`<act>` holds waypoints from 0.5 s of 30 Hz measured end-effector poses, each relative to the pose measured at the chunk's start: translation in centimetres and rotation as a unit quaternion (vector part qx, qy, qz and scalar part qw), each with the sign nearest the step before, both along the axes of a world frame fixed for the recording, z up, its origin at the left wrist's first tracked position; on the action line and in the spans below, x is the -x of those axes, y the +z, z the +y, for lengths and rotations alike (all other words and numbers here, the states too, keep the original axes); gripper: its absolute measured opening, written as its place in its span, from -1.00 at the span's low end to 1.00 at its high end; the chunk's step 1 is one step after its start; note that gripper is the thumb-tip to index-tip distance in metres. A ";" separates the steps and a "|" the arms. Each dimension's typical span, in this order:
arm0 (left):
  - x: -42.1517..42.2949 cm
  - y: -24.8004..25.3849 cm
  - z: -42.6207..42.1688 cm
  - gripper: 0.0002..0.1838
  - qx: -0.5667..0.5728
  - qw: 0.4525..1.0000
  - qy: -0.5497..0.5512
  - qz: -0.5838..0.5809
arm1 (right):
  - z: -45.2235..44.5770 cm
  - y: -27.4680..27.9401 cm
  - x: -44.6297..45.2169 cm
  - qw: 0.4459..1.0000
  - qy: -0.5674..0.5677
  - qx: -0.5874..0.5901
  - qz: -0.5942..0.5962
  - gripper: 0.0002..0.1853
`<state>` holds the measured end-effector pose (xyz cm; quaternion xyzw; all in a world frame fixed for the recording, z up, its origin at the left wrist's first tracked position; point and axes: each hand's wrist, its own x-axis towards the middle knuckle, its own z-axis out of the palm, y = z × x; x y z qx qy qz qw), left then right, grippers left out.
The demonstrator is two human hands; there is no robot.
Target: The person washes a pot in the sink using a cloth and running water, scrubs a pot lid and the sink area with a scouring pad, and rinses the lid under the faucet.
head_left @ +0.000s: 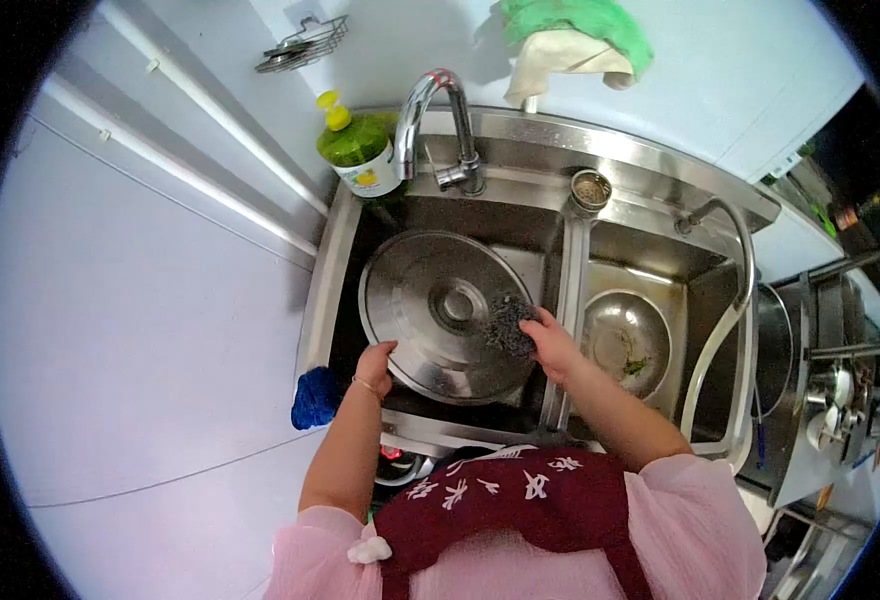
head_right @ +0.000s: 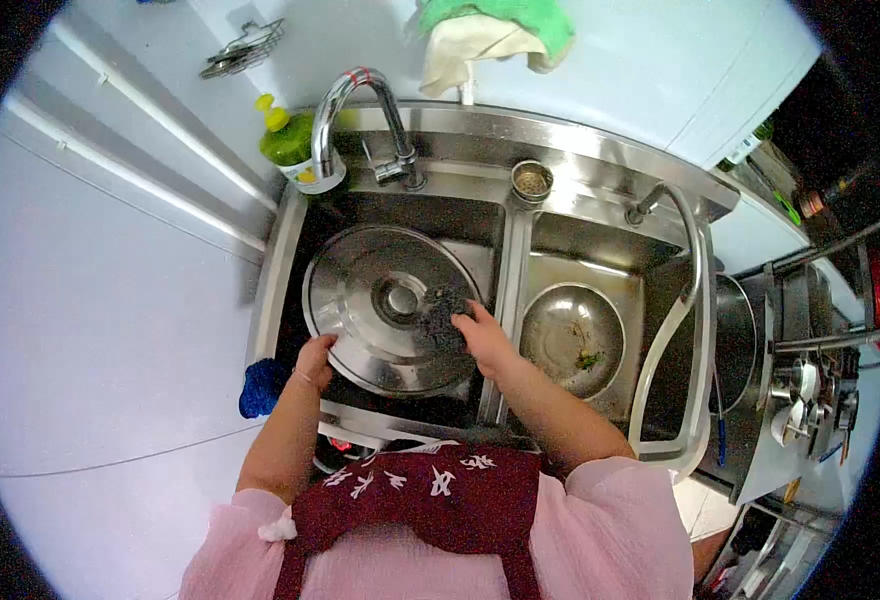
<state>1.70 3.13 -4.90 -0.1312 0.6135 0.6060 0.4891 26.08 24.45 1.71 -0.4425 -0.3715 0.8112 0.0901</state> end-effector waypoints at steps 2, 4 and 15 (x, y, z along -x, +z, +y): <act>-1.8 3.0 0.5 -0.61 -0.044 0.999 0.023 -0.012 | -0.5 0.1 1.0 0.986 0.061 -0.158 0.006 -0.42; -3.8 4.7 1.0 -0.54 -0.127 0.992 0.009 -0.001 | -1.8 1.4 2.6 0.928 0.116 -0.354 0.023 -0.43; -7.8 13.2 -1.0 -0.44 -0.190 0.971 -0.050 0.135 | -2.1 3.4 16.4 0.669 0.137 -0.730 0.017 -0.57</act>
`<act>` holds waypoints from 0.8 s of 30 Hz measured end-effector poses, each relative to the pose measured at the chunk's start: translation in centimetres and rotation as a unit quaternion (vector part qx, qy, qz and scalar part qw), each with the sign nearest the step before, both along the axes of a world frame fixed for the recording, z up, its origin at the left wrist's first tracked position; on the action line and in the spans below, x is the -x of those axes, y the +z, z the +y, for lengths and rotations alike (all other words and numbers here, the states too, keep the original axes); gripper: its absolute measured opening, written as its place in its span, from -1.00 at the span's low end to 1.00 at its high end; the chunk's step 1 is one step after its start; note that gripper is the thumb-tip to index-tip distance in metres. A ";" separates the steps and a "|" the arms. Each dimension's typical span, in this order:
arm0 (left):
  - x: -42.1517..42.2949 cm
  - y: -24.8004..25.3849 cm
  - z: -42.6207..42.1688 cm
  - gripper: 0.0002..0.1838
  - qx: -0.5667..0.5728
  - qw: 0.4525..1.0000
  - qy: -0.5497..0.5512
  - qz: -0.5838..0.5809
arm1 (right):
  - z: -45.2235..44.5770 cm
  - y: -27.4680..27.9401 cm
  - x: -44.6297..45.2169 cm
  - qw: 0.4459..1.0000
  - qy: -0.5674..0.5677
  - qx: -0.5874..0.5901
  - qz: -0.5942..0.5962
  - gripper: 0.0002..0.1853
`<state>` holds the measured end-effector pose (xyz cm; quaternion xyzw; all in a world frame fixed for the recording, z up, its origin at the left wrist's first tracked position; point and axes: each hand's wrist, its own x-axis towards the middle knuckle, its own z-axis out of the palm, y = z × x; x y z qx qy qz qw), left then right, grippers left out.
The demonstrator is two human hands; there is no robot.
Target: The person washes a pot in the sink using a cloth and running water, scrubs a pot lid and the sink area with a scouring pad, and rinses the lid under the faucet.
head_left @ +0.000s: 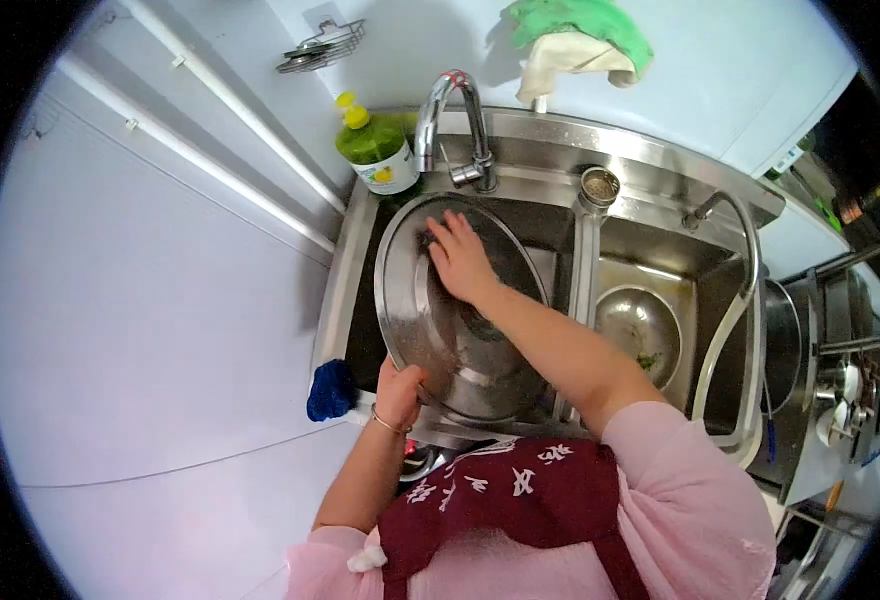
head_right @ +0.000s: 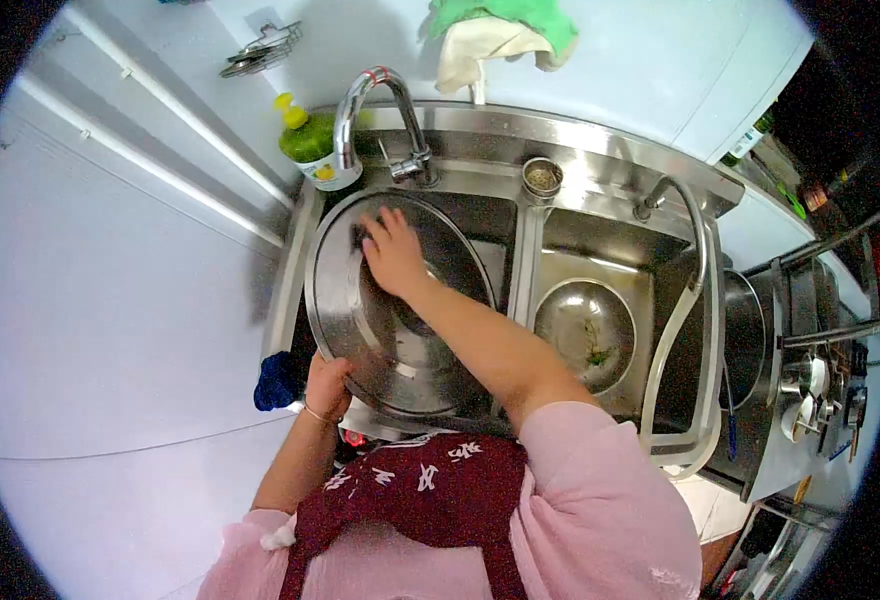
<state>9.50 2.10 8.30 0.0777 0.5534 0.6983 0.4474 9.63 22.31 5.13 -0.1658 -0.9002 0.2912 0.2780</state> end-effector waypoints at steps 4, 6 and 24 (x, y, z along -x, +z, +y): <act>1.3 -0.3 -1.4 -0.48 -0.040 0.997 0.066 -0.018 | -7.3 3.2 -2.7 0.971 0.182 0.141 0.062 -0.46; 1.9 -0.3 -2.0 -0.50 -0.036 0.998 0.059 0.001 | -9.6 4.3 -4.7 0.969 0.214 0.089 0.089 -0.51; 0.7 3.2 -6.1 -0.35 -0.058 0.993 0.107 -0.005 | -6.8 8.5 1.9 0.957 0.220 0.011 0.190 -0.65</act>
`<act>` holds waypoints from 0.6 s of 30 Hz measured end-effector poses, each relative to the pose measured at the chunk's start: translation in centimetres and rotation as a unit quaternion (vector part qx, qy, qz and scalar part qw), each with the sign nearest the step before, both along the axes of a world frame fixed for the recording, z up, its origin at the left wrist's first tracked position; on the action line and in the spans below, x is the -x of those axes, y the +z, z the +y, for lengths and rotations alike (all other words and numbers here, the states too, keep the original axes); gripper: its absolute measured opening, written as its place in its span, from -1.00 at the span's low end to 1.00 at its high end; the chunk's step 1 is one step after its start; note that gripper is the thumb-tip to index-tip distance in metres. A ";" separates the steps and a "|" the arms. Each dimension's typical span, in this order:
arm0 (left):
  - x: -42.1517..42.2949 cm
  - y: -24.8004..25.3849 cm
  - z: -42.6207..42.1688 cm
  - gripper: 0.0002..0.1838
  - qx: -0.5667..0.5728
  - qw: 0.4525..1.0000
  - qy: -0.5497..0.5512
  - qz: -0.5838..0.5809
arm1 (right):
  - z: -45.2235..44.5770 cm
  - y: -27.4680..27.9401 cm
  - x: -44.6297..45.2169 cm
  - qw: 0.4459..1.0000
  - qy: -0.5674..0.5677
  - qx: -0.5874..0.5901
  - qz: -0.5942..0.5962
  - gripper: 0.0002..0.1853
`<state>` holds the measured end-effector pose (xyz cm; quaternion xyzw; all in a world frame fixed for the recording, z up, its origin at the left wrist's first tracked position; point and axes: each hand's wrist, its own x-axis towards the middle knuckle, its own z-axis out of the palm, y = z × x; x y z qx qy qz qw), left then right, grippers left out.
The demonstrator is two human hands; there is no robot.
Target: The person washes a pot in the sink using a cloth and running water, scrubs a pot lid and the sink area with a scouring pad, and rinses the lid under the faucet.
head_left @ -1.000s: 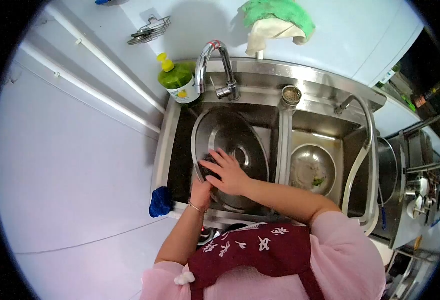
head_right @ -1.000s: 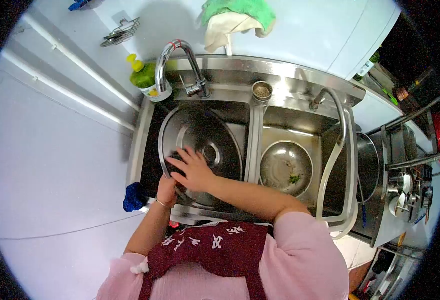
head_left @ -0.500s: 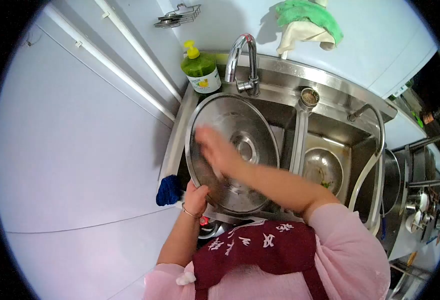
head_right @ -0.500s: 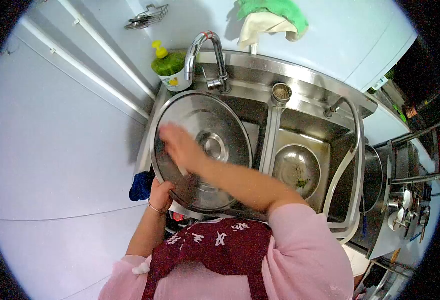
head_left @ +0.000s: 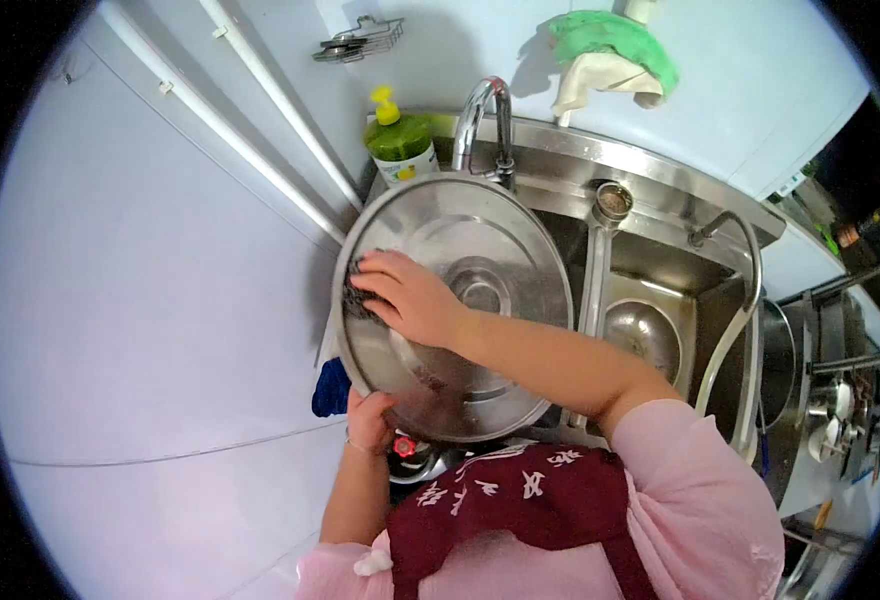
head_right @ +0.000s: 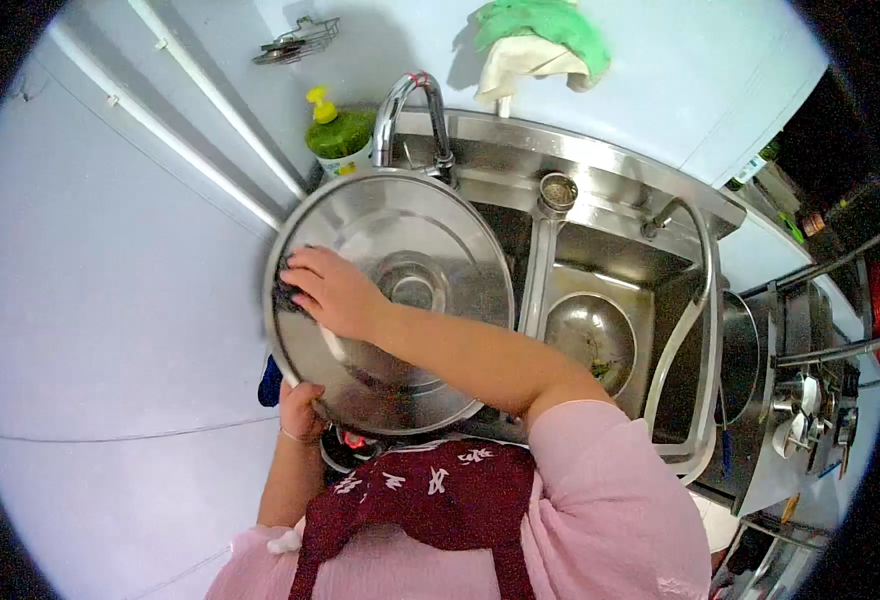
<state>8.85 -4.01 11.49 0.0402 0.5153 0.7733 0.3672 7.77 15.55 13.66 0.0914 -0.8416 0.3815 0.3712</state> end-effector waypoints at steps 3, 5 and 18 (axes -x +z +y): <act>0.0 0.4 -0.9 -0.33 -0.037 0.999 0.003 0.009 | 0.1 2.1 -0.3 0.999 -0.007 -0.048 -0.004 -0.65; -0.1 0.0 -1.3 -0.31 -0.075 0.996 0.006 -0.040 | -1.0 1.5 -0.9 0.990 -0.028 -0.131 -0.033 -0.63; -4.4 -8.8 6.1 -0.65 0.029 0.978 -0.127 -0.161 | 11.6 -9.2 -14.1 0.899 -0.365 -0.088 -0.224 -0.62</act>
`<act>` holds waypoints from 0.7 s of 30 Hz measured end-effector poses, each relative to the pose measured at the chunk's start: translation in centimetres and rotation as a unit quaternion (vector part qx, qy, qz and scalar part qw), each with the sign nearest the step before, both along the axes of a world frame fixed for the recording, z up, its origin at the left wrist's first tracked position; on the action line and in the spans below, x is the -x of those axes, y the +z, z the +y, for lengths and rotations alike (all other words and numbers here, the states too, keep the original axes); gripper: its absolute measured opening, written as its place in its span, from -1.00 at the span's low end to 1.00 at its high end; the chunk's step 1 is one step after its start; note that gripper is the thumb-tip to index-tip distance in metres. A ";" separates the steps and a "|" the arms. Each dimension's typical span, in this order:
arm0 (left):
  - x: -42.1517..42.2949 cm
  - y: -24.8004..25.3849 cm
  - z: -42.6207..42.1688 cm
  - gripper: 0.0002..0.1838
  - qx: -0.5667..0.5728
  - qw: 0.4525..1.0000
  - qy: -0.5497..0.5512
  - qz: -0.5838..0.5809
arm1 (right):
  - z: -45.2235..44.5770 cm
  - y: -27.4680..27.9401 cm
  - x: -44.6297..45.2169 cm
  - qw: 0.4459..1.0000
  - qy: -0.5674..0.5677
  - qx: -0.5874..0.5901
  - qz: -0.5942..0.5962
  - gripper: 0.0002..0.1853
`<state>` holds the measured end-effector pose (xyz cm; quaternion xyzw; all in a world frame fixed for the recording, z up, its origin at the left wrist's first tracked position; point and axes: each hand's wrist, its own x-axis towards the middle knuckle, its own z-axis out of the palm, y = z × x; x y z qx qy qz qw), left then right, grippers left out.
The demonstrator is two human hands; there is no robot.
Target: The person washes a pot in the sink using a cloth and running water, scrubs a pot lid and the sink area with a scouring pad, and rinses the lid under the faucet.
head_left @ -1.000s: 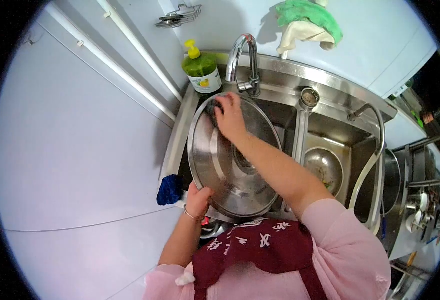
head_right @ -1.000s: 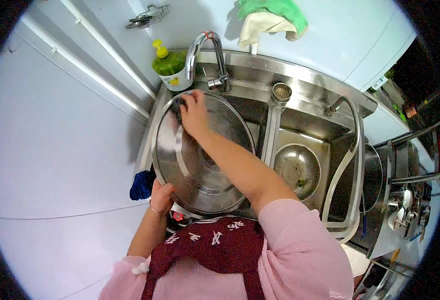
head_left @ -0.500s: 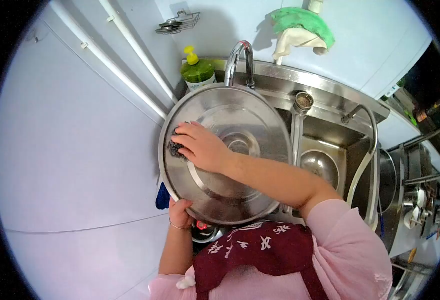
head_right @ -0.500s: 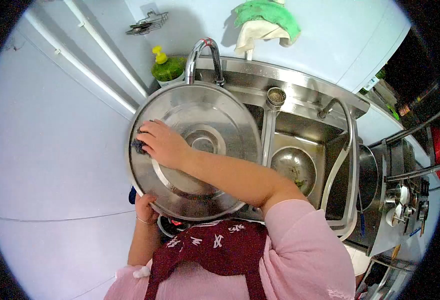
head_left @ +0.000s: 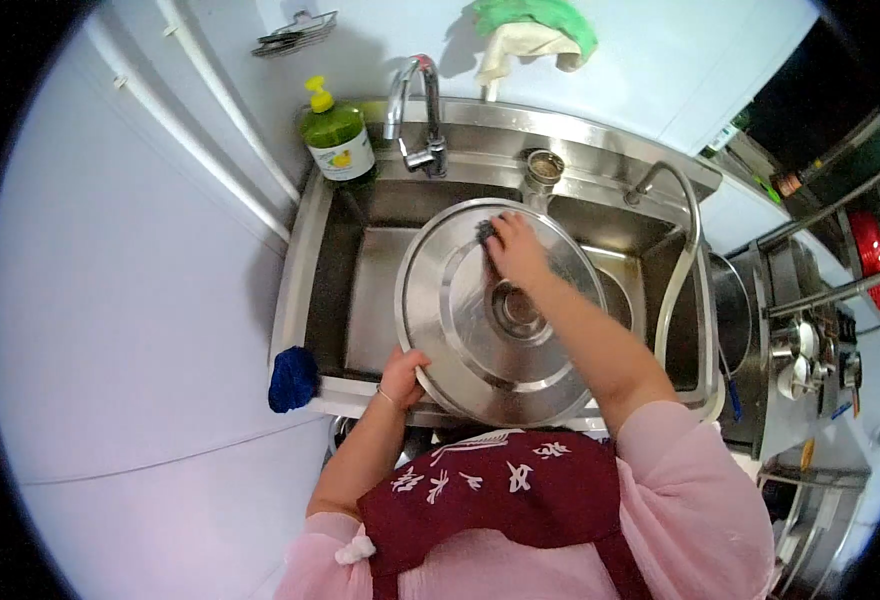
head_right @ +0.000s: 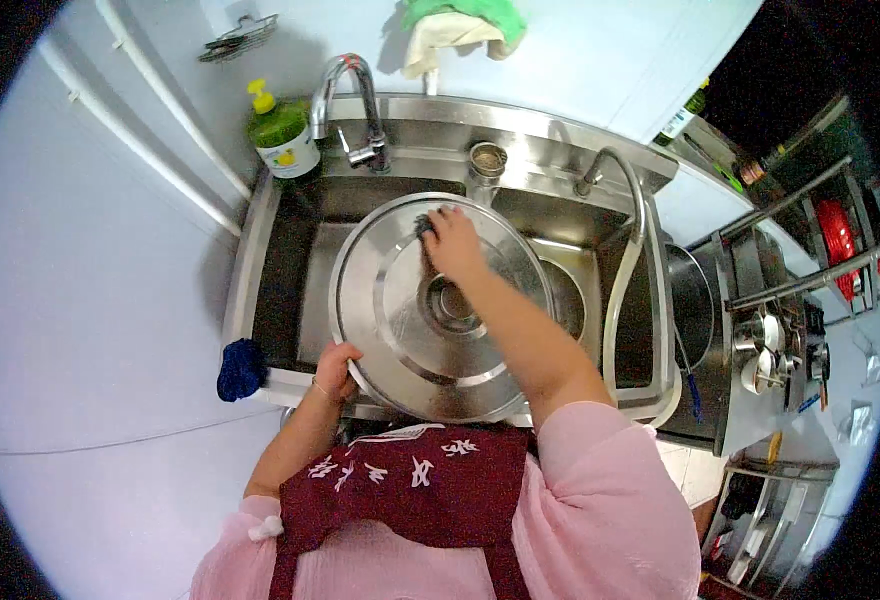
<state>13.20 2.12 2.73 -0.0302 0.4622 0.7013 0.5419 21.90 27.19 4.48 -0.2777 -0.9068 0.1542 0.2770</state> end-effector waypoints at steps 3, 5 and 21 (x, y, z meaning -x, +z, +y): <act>1.1 -2.6 1.2 -0.63 0.058 0.997 -0.043 -0.005 | -5.5 -0.1 -0.3 0.985 0.163 0.005 0.054 -0.62; 2.0 -4.4 1.8 -0.50 -0.050 0.994 -0.091 -0.019 | -10.9 1.2 -2.8 0.957 0.278 -0.038 -0.076 -0.54; 0.5 -5.4 4.0 -0.51 0.008 0.999 0.014 -0.028 | -7.3 -2.3 -13.7 0.969 0.229 0.024 -0.085 -0.50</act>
